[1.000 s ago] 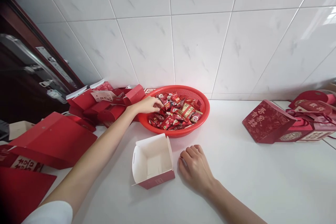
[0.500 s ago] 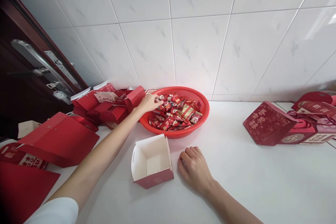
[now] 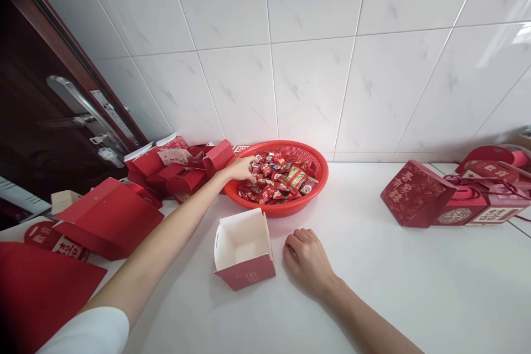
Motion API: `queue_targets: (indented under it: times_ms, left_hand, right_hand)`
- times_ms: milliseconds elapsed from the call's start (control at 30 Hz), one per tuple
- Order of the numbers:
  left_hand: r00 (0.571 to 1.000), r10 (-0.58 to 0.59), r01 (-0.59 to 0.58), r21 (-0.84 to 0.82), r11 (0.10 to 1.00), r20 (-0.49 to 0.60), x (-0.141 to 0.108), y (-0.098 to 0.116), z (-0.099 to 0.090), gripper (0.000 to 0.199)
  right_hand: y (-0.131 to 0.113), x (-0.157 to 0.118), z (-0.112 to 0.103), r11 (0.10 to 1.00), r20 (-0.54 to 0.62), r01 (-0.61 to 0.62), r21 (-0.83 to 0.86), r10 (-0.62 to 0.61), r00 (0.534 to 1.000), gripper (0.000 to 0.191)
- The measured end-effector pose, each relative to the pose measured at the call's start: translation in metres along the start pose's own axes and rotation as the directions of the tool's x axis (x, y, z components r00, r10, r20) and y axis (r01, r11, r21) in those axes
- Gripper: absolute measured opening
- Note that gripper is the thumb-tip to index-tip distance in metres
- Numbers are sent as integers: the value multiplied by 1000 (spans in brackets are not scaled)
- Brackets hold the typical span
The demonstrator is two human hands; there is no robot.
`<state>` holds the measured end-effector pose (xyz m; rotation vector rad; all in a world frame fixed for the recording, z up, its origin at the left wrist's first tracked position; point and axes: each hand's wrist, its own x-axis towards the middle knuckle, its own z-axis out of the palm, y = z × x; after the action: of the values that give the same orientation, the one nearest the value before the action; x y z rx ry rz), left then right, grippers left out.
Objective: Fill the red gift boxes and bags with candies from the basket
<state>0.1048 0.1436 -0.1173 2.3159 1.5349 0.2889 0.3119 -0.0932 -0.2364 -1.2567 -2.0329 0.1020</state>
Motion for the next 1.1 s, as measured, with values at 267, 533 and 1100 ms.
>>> queue_targets:
  times_ms: [267,533,1100]
  left_hand:
    - [992,59,-92,-317,944,-113,-8,-4,-5,53]
    - [934,185,-343,-619,707,-306,-49,10,-28,61]
    - [883,400,-433,-757,489,-247,-56,80,-12,58]
  right_hand:
    - [-1,3,-4,997,10,-44,59,44,999,23]
    - [2,5,-10,951,-101,-158,266,191,976,14]
    - [-3,125,-60,592,-227,-176,786,542,810,49]
